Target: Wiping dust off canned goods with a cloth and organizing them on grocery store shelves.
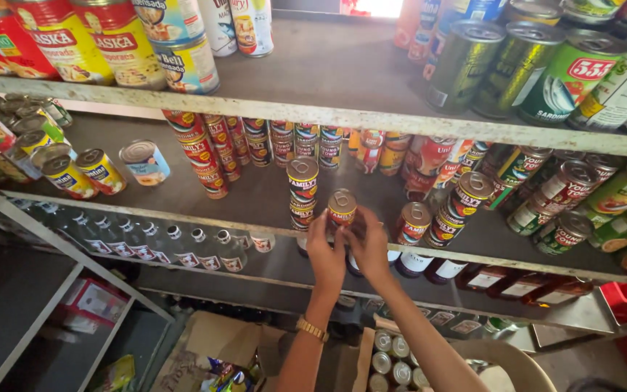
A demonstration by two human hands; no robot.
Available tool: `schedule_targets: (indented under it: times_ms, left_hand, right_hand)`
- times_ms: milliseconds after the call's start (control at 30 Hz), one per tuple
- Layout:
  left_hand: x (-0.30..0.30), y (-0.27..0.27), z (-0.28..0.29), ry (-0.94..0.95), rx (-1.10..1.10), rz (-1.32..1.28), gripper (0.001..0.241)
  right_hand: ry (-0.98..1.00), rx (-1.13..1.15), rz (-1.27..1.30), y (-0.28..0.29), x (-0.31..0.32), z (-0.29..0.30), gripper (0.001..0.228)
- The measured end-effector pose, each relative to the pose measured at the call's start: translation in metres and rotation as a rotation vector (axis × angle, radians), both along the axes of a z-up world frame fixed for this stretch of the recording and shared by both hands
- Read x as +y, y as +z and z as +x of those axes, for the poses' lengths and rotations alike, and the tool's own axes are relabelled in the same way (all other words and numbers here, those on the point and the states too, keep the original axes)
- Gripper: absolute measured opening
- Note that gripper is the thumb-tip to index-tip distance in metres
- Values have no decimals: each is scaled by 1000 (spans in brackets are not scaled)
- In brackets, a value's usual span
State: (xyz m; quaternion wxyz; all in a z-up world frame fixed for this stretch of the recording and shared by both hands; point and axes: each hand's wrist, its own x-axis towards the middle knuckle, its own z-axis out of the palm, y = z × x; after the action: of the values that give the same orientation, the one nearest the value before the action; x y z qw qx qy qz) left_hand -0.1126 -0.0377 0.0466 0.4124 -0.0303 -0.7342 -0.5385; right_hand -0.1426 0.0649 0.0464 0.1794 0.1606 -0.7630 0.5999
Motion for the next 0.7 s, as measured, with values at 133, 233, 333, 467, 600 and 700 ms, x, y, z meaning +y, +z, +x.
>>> schedule_targets:
  times_ms: [133,233,333,467,600,700]
  left_hand:
    - [1,-11,-2,-34,-34,23,44]
    - [3,-19,-5,-25,-21,11,44]
    - [2,-21,0,-18,-95,18,46]
    - [-15,-12,11,48,-170,213,34]
    - [-43,-12,2,213,-107,120,35]
    - [-65,-43,-21,184,2,-34,48]
  right_hand:
    - [38,26,-11,-12,3,-3,58]
    - [-39,4,80,-15,5,-5,56]
    - [-90,180,170,-2,5,13,57]
    - [-220,160,87,-2,-13,40,30]
    - [-38,335,248,-5,-44,22,40]
    - [-67,269,392,-30,-54,0,49]
